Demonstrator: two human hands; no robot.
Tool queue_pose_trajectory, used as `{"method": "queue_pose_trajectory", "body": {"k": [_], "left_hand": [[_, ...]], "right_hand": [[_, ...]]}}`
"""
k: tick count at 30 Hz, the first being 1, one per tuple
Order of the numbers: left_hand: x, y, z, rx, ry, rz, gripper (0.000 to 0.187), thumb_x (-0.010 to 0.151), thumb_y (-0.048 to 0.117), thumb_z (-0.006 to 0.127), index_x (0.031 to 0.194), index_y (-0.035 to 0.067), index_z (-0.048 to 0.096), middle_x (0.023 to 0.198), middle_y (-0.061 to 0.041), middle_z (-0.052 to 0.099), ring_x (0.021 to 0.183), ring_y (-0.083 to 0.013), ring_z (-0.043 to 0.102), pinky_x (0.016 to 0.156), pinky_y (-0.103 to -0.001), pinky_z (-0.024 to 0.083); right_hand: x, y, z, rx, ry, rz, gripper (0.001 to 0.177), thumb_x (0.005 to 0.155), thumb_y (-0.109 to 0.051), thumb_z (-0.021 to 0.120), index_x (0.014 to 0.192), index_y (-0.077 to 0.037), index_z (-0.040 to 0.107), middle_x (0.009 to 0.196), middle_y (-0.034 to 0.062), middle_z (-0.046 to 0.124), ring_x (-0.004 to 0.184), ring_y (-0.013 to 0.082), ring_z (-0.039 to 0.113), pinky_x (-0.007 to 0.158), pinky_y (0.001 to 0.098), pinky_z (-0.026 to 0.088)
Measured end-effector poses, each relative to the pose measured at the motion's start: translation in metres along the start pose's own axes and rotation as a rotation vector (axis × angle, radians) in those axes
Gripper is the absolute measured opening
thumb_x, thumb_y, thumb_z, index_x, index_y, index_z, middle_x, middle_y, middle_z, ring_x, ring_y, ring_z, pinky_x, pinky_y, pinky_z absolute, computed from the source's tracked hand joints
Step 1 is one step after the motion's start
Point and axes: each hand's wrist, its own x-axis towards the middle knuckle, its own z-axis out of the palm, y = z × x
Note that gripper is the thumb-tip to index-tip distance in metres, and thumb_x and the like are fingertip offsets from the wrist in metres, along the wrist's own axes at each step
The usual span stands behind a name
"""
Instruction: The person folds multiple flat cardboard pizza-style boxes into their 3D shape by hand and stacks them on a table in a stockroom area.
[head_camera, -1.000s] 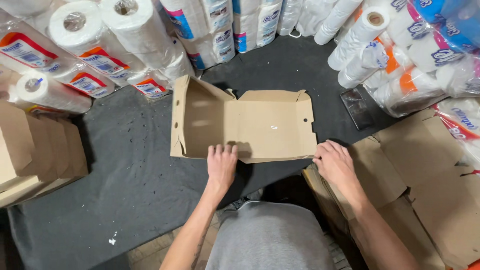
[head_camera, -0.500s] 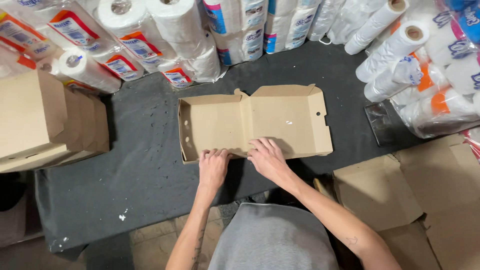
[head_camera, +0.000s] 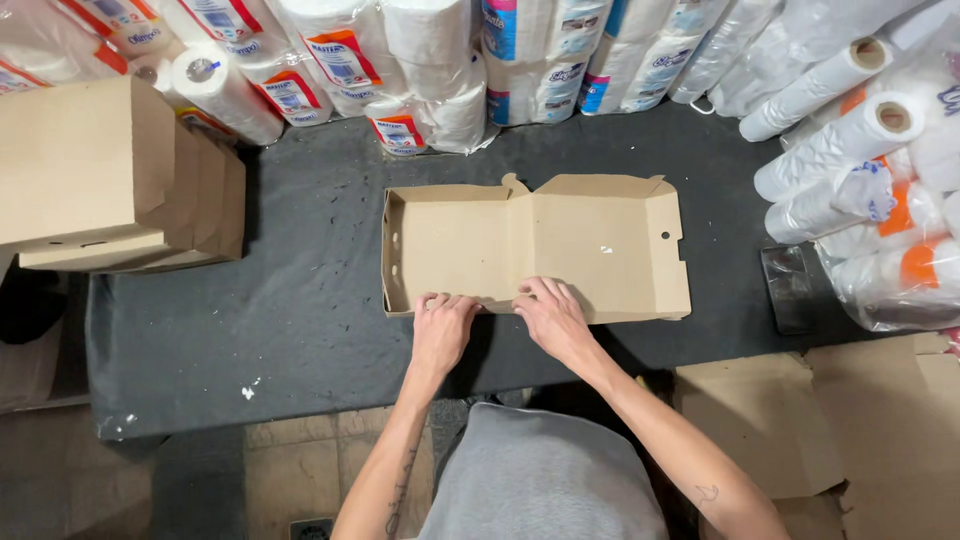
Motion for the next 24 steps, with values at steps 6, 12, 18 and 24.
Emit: {"method": "queue_pose_trajectory", "body": {"k": [6,12,18,24], "left_hand": [[-0.019,-0.013,-0.012,-0.046,0.068,-0.103,0.01,0.097,0.033,0.066,0.103,0.026,0.071,0.115,0.005,0.07,0.122,-0.0198,0.059,0.109,-0.043,0.042],[-0.061,-0.045,-0.05,0.116,0.272,-0.346,0.02,0.097,0.034,0.067,0.114,0.023,0.067,0.149,-0.007,0.047,0.138,-0.0317,0.045,0.113,-0.049,0.042],[-0.105,-0.064,-0.006,-0.081,0.202,-0.266,0.008,0.098,0.029,0.066,0.106,0.03,0.067,0.126,0.003,0.059,0.122,-0.0222,0.06,0.101,-0.04,0.054],[-0.112,0.029,-0.014,-0.337,0.087,0.147,0.025,0.101,0.028,0.061,0.115,0.009,0.065,0.117,-0.012,0.063,0.111,-0.0275,0.059,0.094,-0.043,0.053]], "right_hand": [[-0.044,0.001,-0.009,0.247,0.106,-0.117,0.01,0.096,-0.029,0.071,0.094,-0.02,0.069,0.089,-0.0004,0.063,0.091,0.0225,0.066,0.081,0.0366,0.054],[-0.078,0.017,-0.018,1.273,-0.13,1.044,0.082,0.107,-0.066,0.018,0.134,0.004,0.053,0.087,0.0317,0.069,0.051,0.0322,0.066,0.033,0.0273,0.043],[-0.078,0.065,-0.012,1.281,0.3,0.989,0.059,0.111,-0.028,0.044,0.142,0.02,0.028,0.138,0.0432,0.042,0.079,0.0529,0.07,0.064,0.0484,0.062],[-0.046,0.072,-0.058,0.782,0.515,0.714,0.033,0.112,-0.029,0.053,0.093,-0.004,0.041,0.077,0.0049,0.047,0.062,0.0334,0.075,0.043,0.0254,0.041]]}}
